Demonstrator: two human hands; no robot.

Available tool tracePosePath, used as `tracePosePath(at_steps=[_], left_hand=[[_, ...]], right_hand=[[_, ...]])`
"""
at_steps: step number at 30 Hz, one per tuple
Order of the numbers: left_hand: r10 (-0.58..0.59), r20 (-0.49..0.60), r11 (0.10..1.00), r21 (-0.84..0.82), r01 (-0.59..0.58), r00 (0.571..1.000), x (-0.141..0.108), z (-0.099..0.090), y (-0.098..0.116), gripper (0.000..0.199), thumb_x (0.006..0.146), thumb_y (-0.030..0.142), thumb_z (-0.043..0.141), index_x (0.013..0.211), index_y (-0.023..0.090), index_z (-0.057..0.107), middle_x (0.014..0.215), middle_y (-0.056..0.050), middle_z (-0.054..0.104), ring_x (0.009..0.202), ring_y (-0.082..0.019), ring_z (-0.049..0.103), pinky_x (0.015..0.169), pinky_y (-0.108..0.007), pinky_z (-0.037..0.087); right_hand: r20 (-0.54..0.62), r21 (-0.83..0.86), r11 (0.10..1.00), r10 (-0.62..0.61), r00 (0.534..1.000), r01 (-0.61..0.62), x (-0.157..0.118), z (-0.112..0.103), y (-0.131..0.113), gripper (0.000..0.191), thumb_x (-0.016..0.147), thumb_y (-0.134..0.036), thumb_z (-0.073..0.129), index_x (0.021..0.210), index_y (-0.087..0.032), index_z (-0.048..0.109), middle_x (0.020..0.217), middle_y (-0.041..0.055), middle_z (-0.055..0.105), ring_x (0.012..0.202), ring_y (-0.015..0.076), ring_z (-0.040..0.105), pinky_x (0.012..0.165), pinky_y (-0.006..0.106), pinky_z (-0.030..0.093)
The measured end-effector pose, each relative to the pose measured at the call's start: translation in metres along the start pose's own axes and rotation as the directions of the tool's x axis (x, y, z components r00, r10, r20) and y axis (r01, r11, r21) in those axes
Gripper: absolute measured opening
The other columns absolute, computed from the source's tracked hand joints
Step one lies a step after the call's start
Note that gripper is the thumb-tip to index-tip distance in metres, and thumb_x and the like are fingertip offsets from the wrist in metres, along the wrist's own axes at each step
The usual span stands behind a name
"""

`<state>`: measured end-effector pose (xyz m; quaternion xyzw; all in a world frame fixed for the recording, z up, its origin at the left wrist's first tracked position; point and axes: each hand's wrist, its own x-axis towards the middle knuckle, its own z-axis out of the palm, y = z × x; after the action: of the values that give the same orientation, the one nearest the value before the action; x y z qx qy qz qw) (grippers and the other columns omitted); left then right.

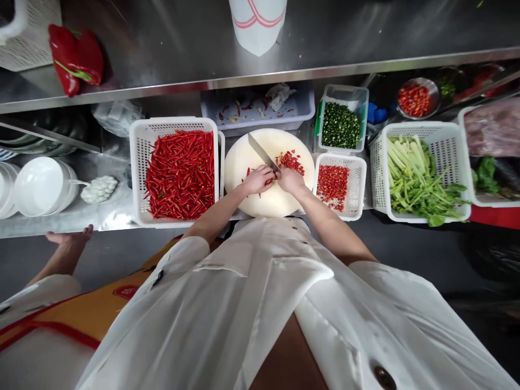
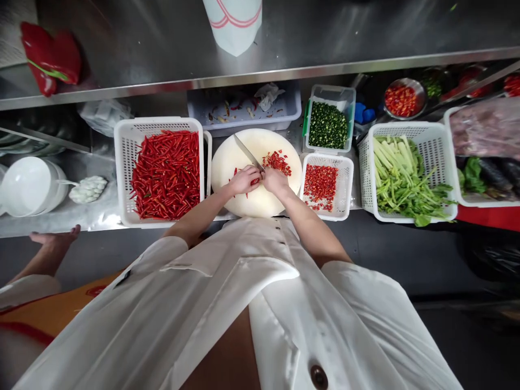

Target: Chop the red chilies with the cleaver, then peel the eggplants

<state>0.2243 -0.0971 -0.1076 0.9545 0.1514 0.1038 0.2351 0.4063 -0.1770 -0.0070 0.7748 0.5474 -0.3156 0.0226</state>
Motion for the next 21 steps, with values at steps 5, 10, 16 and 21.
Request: tracePosePath(at_steps=[5,10,16,21], left_hand=[[0.007,0.023,1.0,-0.019,-0.006,1.0,-0.004,-0.002,-0.001,0.022,0.103,0.036,0.063,0.114,0.022,0.075,0.126,-0.014,0.069,0.128,-0.033,0.059,0.115,-0.05,0.051],[-0.038,-0.009,0.999,-0.034,0.038,0.999,-0.011,0.0,0.0,0.022,0.102,0.032,0.061,0.116,0.022,0.076,0.123,-0.013,0.07,0.127,-0.032,0.06,0.115,-0.051,0.051],[-0.043,-0.039,0.999,-0.033,0.042,0.998,-0.015,0.0,0.003,0.02,0.103,0.03,0.06,0.112,0.023,0.076,0.125,-0.013,0.071,0.127,-0.032,0.061,0.114,-0.051,0.052],[-0.036,-0.045,0.999,-0.036,0.035,0.998,-0.019,-0.002,0.005,0.021,0.103,0.029,0.057,0.111,0.023,0.076,0.119,-0.012,0.071,0.122,-0.031,0.062,0.111,-0.05,0.053]], right_hand=[[0.01,-0.001,1.0,-0.009,1.0,0.009,-0.003,0.003,-0.001,0.043,0.117,-0.041,0.045,0.135,-0.012,0.072,0.135,0.0242,0.076,0.128,0.0349,0.072,0.106,0.039,0.054],[0.001,0.004,1.0,0.004,1.0,-0.004,-0.005,0.01,-0.002,0.042,0.116,-0.038,0.046,0.139,-0.013,0.07,0.136,0.0236,0.076,0.127,0.0346,0.073,0.104,0.039,0.055],[0.02,0.029,1.0,-0.009,1.0,0.008,-0.006,0.008,-0.008,0.042,0.115,-0.04,0.047,0.137,-0.014,0.072,0.134,0.0228,0.077,0.128,0.0342,0.073,0.106,0.039,0.054],[0.023,0.024,0.999,0.021,1.0,-0.022,-0.008,0.009,-0.01,0.043,0.115,-0.037,0.044,0.137,-0.013,0.072,0.136,0.0232,0.076,0.128,0.0343,0.073,0.105,0.039,0.055]])
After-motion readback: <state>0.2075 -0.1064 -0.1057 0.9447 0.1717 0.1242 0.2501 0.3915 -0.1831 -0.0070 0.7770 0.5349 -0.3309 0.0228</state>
